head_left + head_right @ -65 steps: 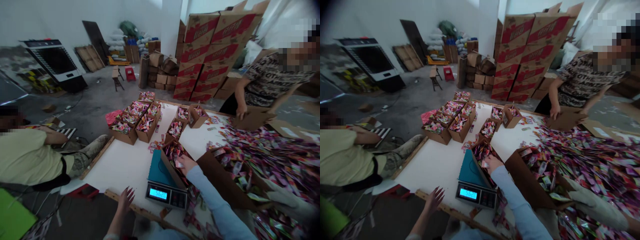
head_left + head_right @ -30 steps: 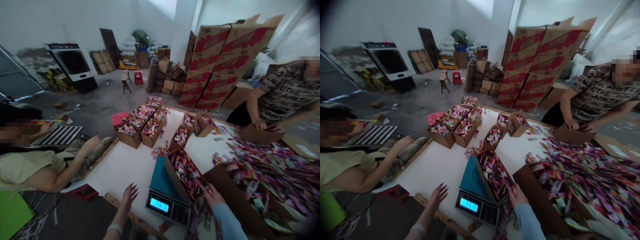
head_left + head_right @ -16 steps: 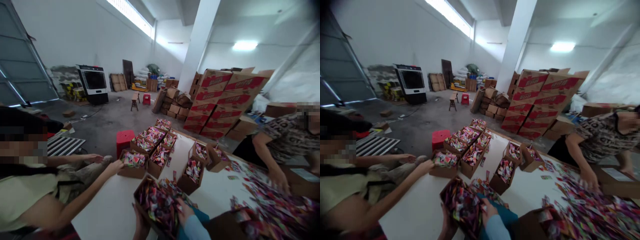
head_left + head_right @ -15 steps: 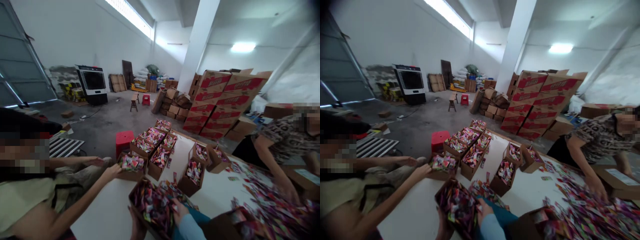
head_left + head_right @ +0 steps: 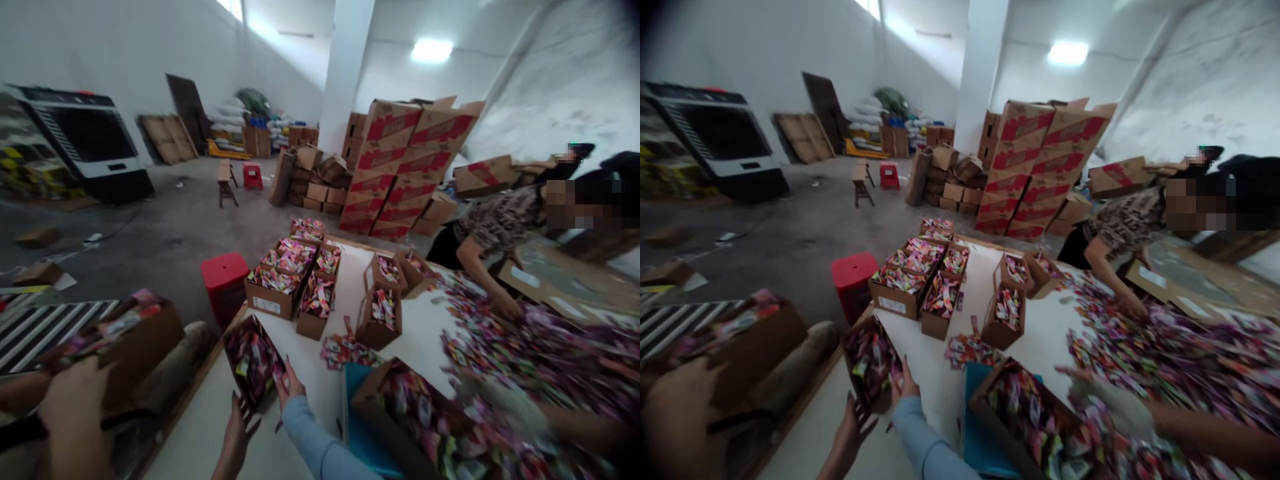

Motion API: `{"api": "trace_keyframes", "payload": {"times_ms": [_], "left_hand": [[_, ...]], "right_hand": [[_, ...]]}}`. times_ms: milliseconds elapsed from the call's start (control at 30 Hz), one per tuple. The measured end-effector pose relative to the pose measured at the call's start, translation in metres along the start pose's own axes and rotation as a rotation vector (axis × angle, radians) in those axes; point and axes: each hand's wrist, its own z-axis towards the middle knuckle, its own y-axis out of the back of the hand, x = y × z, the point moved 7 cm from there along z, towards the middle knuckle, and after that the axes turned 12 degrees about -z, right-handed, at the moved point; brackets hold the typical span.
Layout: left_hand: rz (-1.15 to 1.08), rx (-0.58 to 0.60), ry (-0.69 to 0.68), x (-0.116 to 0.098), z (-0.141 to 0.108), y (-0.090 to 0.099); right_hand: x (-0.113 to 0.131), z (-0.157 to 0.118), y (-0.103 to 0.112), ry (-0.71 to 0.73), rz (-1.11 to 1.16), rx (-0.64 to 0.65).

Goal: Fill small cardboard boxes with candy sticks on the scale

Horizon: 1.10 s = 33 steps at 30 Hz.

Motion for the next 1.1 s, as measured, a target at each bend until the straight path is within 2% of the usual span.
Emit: {"api": "trace_keyframes", "payload": {"times_ms": [67,133,167,233,267,300,367,433,500,567,667,767,833,900,967,1000,1033,1100], "left_hand": [[0.039,-0.042,0.002,-0.001,-0.004,0.016],[0.080,-0.058,0.012,0.004,-0.010,0.028],[0.101,-0.066,0.025,0.009,-0.013,0.034],[0.130,-0.075,0.053,0.025,-0.022,0.043],[0.140,-0.072,0.067,0.035,-0.026,0.047],[0.150,-0.065,0.081,0.046,-0.030,0.051],[0.174,-0.066,0.112,0.069,-0.039,0.057],[0.198,-0.083,0.133,0.089,-0.047,0.060],[0.212,-0.093,0.139,0.105,-0.055,0.058],[0.215,-0.073,0.131,0.114,-0.065,0.049],[0.213,-0.019,0.096,0.121,-0.080,0.029],[0.211,-0.022,0.069,0.126,-0.094,0.020],[0.209,-0.058,0.064,0.131,-0.100,0.025],[0.192,-0.088,0.045,0.137,-0.106,0.038],[0.171,-0.135,0.022,0.143,-0.113,0.057],[0.164,-0.175,0.018,0.146,-0.119,0.070],[0.164,-0.218,0.019,0.148,-0.125,0.083],[0.178,-0.308,0.022,0.152,-0.141,0.109]], "right_hand": [[0.007,-0.014,0.006,-0.033,-0.066,0.006],[0.019,-0.033,0.038,0.007,-0.133,0.010],[0.024,-0.044,0.064,0.047,-0.163,0.006],[0.024,-0.064,0.135,0.076,-0.245,-0.076],[0.018,-0.073,0.173,0.071,-0.300,-0.099],[0.008,-0.080,0.214,0.029,-0.356,-0.174],[-0.019,-0.093,0.284,-0.069,-0.483,-0.241],[-0.049,-0.106,0.334,-0.163,-0.593,-0.284],[-0.071,-0.118,0.363,-0.237,-0.664,-0.320],[-0.080,-0.124,0.371,-0.270,-0.659,-0.335],[-0.071,-0.117,0.363,-0.249,-0.557,-0.308],[-0.058,-0.101,0.351,-0.098,-0.403,-0.206],[-0.069,-0.099,0.355,0.001,-0.239,-0.193],[-0.113,-0.110,0.372,-0.081,-0.124,-0.311],[-0.180,-0.136,0.384,-0.327,-0.158,-0.443],[-0.214,-0.149,0.382,-0.447,-0.258,-0.402],[-0.243,-0.161,0.375,-0.502,-0.301,-0.349],[-0.290,-0.176,0.357,-0.537,-0.416,-0.207]]}}
